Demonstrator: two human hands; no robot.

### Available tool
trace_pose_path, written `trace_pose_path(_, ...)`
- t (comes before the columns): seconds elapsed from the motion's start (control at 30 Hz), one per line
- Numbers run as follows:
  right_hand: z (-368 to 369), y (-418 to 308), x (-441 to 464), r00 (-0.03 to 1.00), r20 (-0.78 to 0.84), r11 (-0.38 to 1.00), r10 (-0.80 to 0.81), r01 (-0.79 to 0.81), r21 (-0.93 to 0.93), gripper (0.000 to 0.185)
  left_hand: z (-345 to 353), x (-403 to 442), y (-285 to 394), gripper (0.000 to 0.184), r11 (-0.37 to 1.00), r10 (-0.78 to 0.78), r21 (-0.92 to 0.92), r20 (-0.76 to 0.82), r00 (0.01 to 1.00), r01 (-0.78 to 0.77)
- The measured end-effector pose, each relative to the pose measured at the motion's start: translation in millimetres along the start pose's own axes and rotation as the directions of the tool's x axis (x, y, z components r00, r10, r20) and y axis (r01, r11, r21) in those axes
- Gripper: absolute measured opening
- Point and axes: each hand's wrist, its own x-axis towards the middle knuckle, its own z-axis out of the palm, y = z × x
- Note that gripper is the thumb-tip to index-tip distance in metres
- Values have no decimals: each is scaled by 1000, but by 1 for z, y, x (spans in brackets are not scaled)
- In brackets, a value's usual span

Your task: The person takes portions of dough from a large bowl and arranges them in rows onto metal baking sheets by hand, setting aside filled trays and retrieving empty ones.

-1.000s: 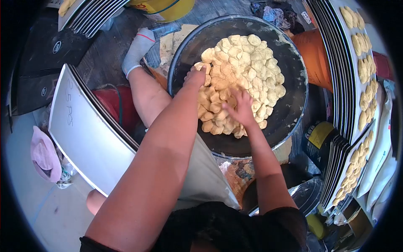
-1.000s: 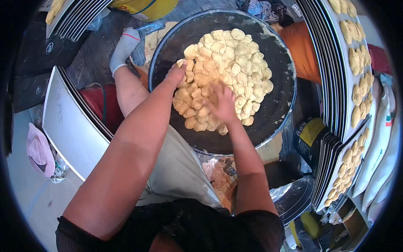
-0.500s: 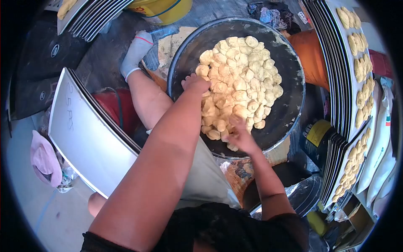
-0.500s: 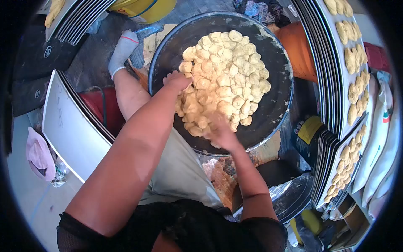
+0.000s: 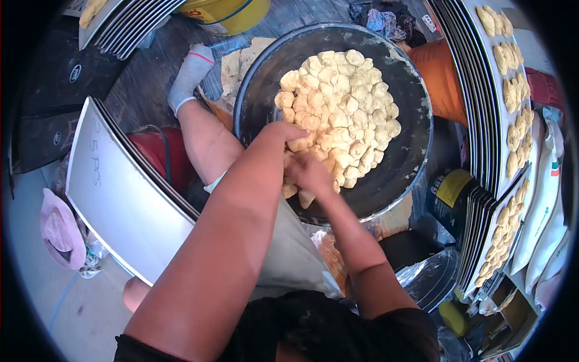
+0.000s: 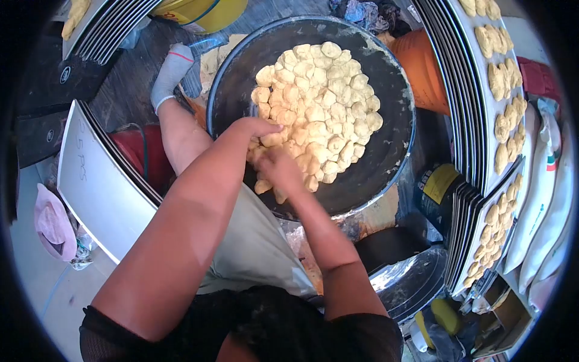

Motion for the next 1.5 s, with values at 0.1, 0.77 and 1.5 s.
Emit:
trace_pose_path(0.1, -29, 26, 73, 942, -318, 933, -104, -18, -359, 51, -24, -26, 17, 77, 990, 10, 142, 94, 995, -23)
trace_pose_path(0.77, 12, 123, 3, 966, -169, 913, 195, -241, -328, 92, 52, -50, 13, 118, 910, -53, 409, -60, 997, 73)
trace_pose_path(1.5, -7, 104, -11, 916, -400, 998, -38, 58, 38, 72, 57, -42, 11, 106, 870, 294, 378, 120, 948, -318)
